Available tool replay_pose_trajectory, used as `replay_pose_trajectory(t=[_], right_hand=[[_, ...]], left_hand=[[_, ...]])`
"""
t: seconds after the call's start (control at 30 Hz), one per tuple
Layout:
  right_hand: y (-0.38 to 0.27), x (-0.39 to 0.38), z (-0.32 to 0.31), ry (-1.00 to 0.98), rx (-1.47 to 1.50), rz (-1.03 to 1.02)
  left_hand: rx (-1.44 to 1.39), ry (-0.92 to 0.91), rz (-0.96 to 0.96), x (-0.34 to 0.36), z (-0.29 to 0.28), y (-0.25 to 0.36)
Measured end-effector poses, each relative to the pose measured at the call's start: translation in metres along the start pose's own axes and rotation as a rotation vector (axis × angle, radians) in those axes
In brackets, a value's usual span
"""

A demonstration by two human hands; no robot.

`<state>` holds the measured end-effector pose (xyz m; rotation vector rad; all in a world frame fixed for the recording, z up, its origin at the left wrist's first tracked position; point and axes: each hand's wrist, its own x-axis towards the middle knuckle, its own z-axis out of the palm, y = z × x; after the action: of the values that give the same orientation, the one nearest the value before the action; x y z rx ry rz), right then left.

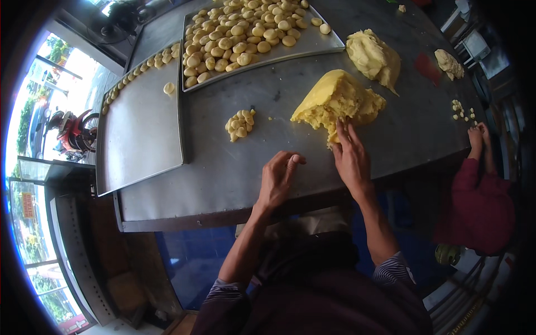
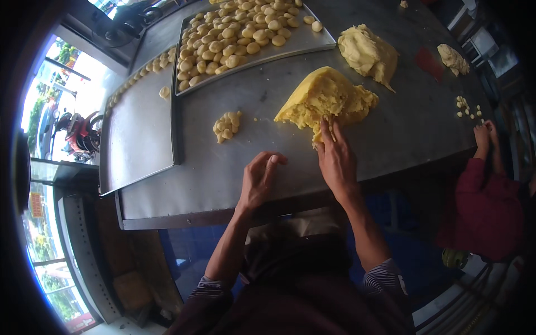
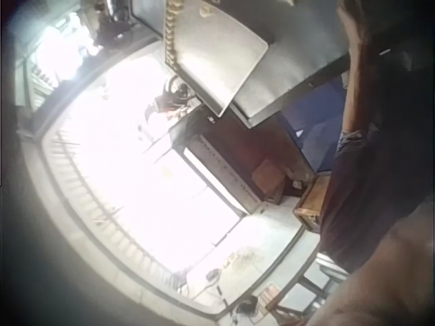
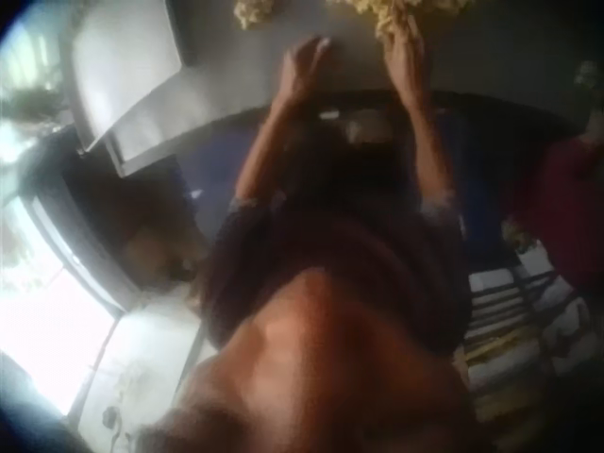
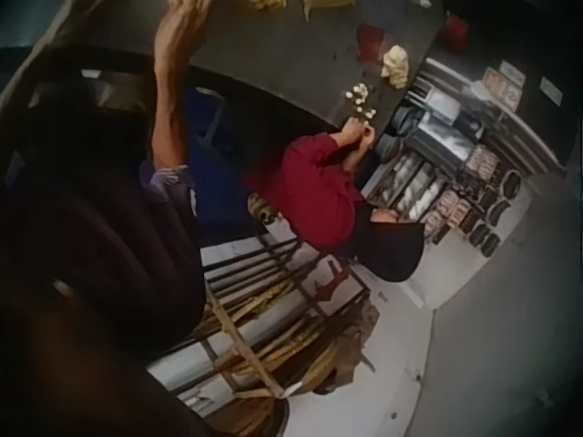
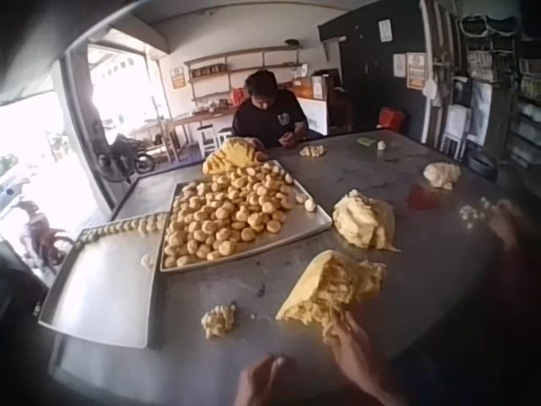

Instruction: The person takes small portions of yellow dough, rolls them into balls by hand, and places them in a row on a metal tray.

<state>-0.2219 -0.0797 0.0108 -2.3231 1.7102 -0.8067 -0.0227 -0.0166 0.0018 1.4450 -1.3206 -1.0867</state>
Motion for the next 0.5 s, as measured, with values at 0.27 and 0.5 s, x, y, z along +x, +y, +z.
replay_pose_trajectory(t=[0.27, 0.5], right_hand=[[0.011, -0.014, 0.007, -0.071, 0.066, -0.022], [0.03, -0.029, 0.0, 0.028, 0.269, 0.048]], left_hand=[[0.005, 0.034, 0.095, -0.005, -0.021, -0.006], [0.63, 0.094, 0.387, -0.021, -0.035, -0.012]])
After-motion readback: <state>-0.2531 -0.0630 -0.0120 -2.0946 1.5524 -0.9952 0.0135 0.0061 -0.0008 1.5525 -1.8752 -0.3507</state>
